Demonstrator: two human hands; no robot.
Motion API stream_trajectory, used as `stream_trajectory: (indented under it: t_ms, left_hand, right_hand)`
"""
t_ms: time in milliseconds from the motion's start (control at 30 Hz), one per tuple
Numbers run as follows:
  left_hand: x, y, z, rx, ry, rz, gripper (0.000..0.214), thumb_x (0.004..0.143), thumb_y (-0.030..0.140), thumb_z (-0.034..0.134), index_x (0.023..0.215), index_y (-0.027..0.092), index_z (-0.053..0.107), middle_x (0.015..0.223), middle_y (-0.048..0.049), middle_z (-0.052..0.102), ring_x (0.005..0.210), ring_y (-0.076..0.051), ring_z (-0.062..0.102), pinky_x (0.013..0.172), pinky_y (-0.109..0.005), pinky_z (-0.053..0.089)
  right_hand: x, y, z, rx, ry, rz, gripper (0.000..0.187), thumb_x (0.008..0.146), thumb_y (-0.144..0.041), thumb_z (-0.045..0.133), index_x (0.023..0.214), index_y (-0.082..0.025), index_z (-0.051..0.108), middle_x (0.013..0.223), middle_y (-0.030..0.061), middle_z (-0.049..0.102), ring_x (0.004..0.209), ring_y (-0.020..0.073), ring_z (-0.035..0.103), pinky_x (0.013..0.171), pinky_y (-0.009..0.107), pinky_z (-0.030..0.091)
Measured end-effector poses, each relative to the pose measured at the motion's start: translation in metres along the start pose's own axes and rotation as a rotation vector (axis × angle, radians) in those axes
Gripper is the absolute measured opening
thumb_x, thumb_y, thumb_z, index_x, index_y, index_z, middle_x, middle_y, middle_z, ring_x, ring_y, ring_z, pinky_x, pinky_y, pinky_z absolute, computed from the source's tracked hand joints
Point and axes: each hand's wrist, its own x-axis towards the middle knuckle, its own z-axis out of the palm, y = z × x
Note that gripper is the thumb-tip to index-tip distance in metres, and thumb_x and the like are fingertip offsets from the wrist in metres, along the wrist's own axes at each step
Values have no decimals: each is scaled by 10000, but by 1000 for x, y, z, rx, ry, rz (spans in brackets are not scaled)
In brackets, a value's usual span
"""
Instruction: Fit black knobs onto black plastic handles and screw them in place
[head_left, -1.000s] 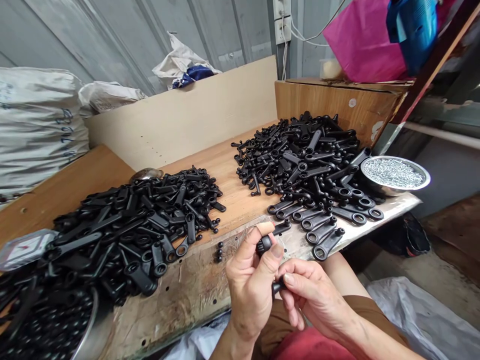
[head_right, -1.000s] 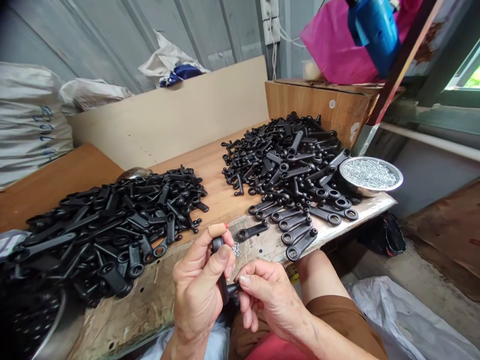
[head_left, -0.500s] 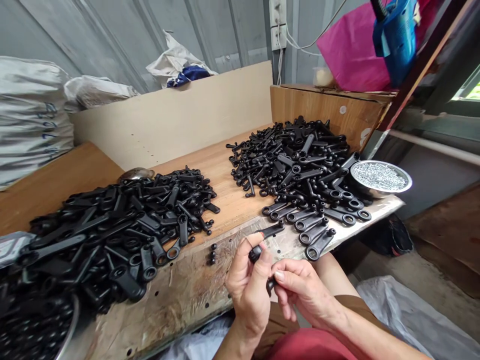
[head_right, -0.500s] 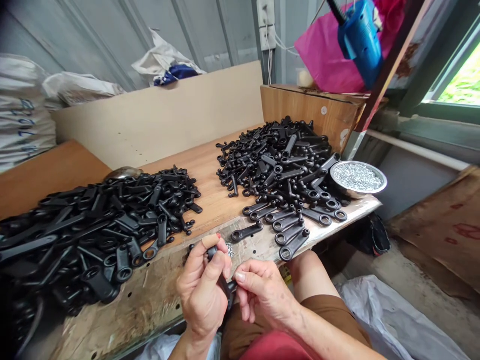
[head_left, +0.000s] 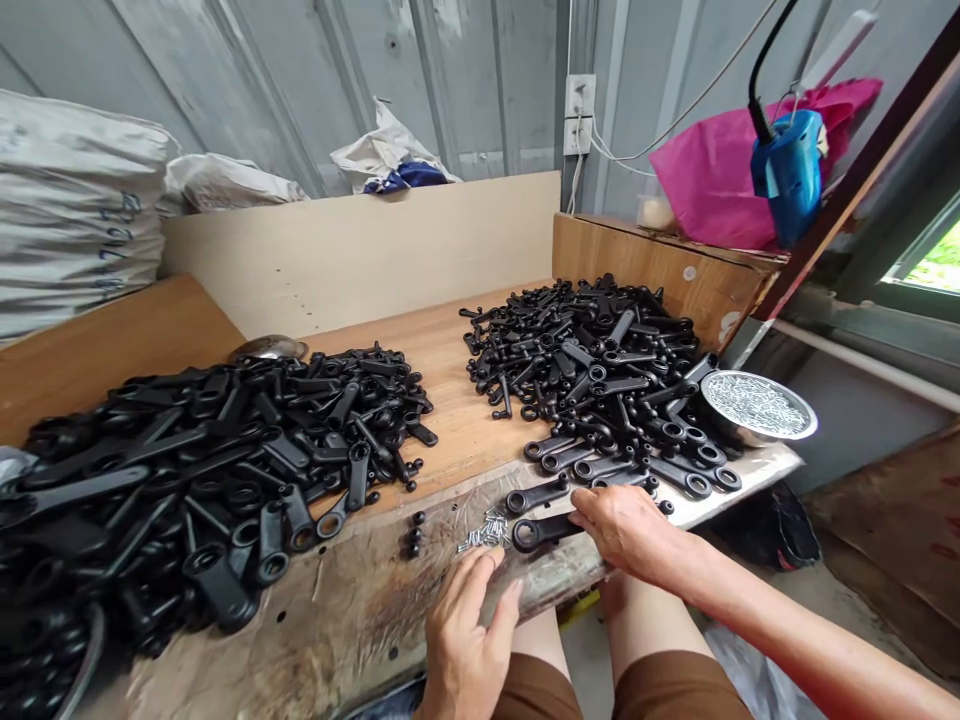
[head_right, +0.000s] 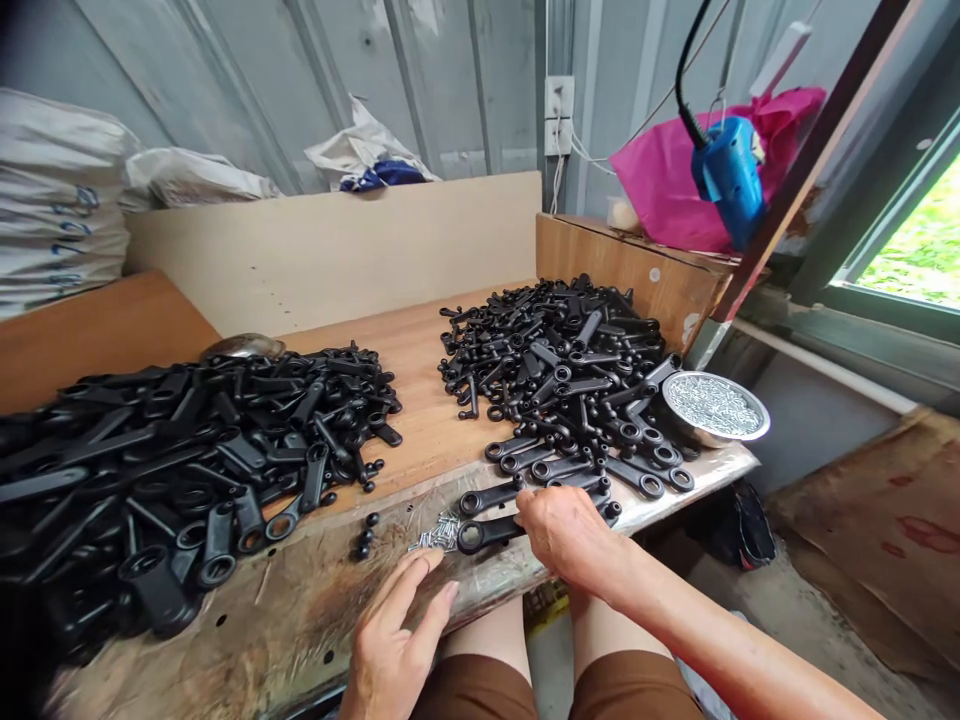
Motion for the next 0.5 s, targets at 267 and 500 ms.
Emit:
stream_trajectory:
  t_ms: [267, 500]
  left_hand:
    - [7, -21, -61, 358, 188, 147, 165, 705, 189, 643, 845, 250, 704, 792, -65, 703, 749, -236, 636, 728, -304, 474]
    - [47, -40, -107, 561, 330, 185, 174, 781, 195, 518, 853, 215, 675, 810, -107, 677, 766, -270, 606, 737, -370, 448]
  right_hand:
    - [25, 5, 14, -222, 64, 24, 193, 761, -60, 433, 756, -172, 591, 643, 111, 657, 521, 206, 589, 437, 274, 257]
    - [56, -56, -3, -142, 101, -291, 160, 811, -163, 451, 693, -188, 557, 614, 24, 612, 487, 129, 548, 438, 261, 185]
